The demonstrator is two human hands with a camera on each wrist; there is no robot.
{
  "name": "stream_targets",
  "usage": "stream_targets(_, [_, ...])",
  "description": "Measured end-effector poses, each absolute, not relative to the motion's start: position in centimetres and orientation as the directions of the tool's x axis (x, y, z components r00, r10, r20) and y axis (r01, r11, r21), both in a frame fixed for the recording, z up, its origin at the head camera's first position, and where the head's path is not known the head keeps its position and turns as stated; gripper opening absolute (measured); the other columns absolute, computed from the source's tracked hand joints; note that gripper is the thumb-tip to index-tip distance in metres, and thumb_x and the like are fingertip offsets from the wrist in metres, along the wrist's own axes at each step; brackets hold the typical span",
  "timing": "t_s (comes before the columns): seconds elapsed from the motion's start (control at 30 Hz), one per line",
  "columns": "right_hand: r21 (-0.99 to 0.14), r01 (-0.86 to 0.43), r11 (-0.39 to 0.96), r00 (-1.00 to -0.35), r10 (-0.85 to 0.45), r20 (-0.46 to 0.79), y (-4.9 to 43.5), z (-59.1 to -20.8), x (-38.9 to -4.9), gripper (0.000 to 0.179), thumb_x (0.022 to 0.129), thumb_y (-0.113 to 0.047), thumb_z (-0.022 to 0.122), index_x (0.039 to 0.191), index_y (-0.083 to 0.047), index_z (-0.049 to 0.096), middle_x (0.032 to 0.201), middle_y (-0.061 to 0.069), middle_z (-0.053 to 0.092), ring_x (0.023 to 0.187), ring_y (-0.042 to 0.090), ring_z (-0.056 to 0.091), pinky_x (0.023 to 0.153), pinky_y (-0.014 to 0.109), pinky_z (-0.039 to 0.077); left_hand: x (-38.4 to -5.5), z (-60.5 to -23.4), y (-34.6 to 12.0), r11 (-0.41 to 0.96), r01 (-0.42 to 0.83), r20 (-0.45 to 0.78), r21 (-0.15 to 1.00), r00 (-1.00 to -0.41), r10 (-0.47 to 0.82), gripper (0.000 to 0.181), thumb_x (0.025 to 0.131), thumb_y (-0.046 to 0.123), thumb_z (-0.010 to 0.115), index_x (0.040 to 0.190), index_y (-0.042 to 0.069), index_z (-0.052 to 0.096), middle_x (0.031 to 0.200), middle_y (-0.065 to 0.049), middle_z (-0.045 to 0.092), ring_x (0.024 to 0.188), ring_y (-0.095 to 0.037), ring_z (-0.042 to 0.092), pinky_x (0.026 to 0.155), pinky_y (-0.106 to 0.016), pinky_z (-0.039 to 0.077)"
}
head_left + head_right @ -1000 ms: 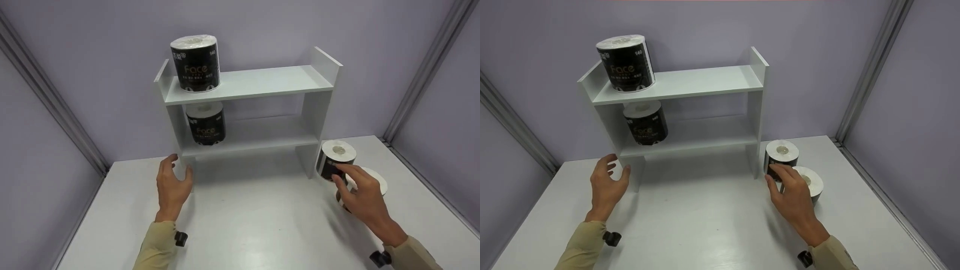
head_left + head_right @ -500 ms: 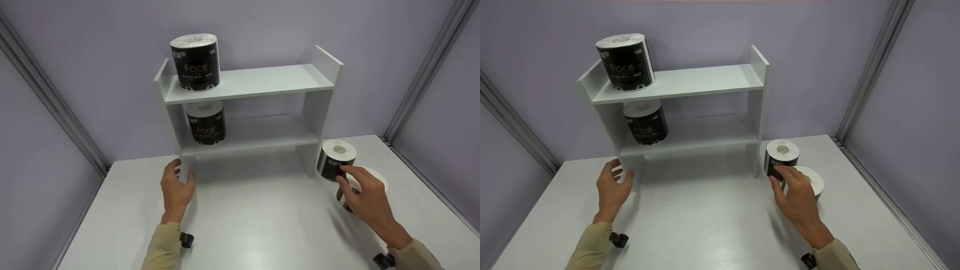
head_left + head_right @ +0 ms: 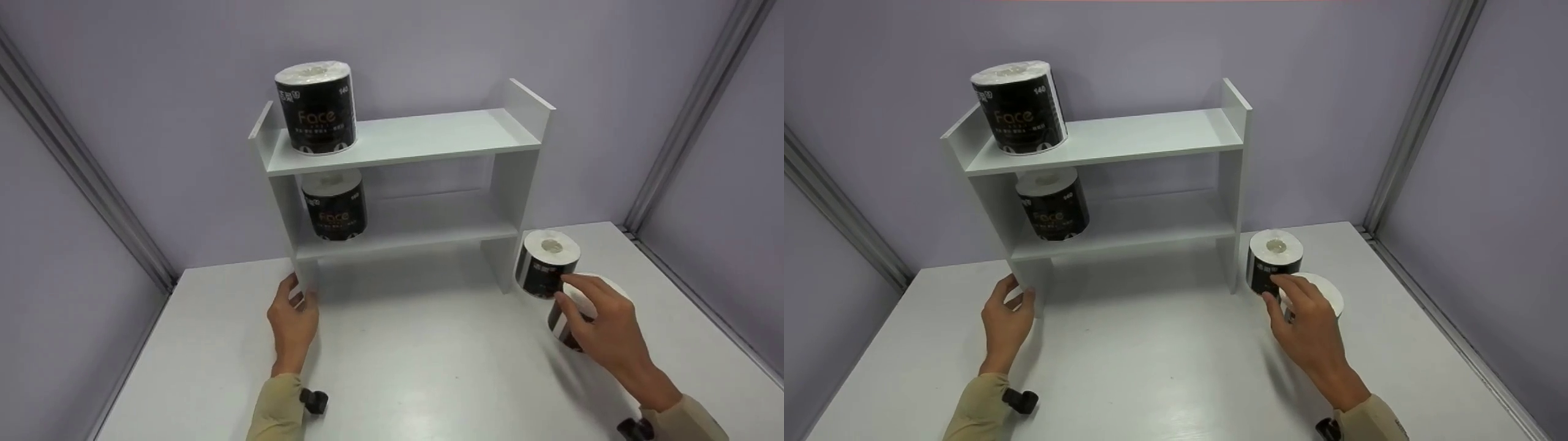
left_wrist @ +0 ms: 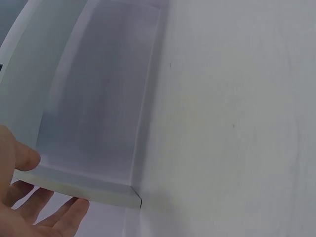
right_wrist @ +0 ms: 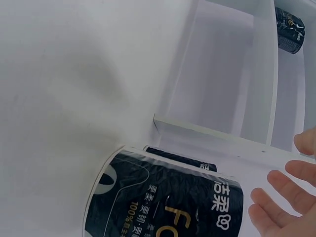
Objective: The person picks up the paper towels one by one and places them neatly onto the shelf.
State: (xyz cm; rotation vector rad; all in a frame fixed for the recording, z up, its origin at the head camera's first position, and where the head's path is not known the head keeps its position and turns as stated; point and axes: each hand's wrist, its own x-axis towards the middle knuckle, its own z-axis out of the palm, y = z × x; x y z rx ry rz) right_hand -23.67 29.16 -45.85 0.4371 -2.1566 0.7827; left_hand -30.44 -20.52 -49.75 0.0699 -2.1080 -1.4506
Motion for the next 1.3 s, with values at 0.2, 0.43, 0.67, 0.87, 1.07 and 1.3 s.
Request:
stream_targets(0.2, [-0.371,-0.534,0.760,-0.623,-0.057,0.780,29.3,-45.8,-23.5,0.036,0.087,0.004,0.083,0.122,-0.001,0.076,0.114,0.014,0.075,0.106,0.036,0.072,0.101,0.002,0.038,-30.4,-50.2,-20.8,0.401,0.256,0.403,0.879,-0.849,-0.342,0.043,0.106,0.002,0.059,0.148,-0.006,0.055,0.149,-0.029,0.058,0.125,-0.047,0.068,0.105,-0.049,0.059])
stream_targets(0.43, [-0.356,-0.542,0.761,-0.633,-0.091,0.769,29.3,-45.9,-23.4,0.033,0.090,0.001,0.081,0.122,-0.001,0.076,0.117,0.012,0.074,0.109,0.035,0.071,0.102,0.002,0.037,-30.2,-50.2,-21.6,0.429,0.236,0.393,0.872,-0.860,-0.326,0.044,0.107,0.003,0.058,0.150,-0.007,0.053,0.150,-0.031,0.057,0.125,-0.049,0.068,0.105,-0.053,0.058])
stream_targets(0.67, [-0.367,-0.499,0.785,-0.668,-0.079,0.740,29.8,-46.1,-22.9,0.034,0.089,0.001,0.082,0.123,-0.001,0.076,0.121,0.011,0.074,0.114,0.034,0.068,0.103,0.001,0.034,-30.0,-50.1,-21.4,0.420,0.241,0.386,0.875,-0.871,-0.304,0.046,0.108,0.003,0.057,0.152,-0.008,0.051,0.152,-0.031,0.056,0.127,-0.046,0.067,0.105,-0.050,0.058])
stream_targets(0.87, [-0.384,-0.467,0.796,-0.694,-0.061,0.717,30.5,-46.6,-22.7,0.035,0.089,0.000,0.082,0.123,-0.001,0.076,0.124,0.010,0.073,0.116,0.033,0.067,0.103,-0.001,0.032,-29.9,-50.4,-20.8,0.440,0.254,0.406,0.861,-0.865,-0.294,0.046,0.107,0.000,0.056,0.152,-0.010,0.050,0.151,-0.034,0.055,0.127,-0.047,0.067,0.105,-0.050,0.058])
stream_targets(1.07, [-0.394,-0.446,0.804,-0.702,-0.041,0.711,31.2,-47.2,-22.4,0.032,0.091,-0.002,0.082,0.122,-0.001,0.077,0.124,0.011,0.073,0.115,0.035,0.066,0.101,-0.001,0.030,-30.0,-50.5,-20.7,0.426,0.262,0.410,0.866,-0.860,-0.304,0.045,0.107,-0.002,0.057,0.151,-0.010,0.051,0.150,-0.034,0.057,0.127,-0.047,0.068,0.105,-0.049,0.058])
stream_targets(1.3, [-0.376,-0.448,0.811,-0.692,-0.049,0.720,31.7,-47.6,-22.4,0.034,0.088,0.001,0.084,0.120,0.002,0.077,0.123,0.015,0.073,0.118,0.039,0.065,0.104,-0.002,0.025,-30.1,-50.3,-21.1,0.439,0.259,0.414,0.860,-0.858,-0.305,0.044,0.107,0.001,0.059,0.149,-0.010,0.053,0.148,-0.033,0.058,0.124,-0.046,0.070,0.103,-0.048,0.059])
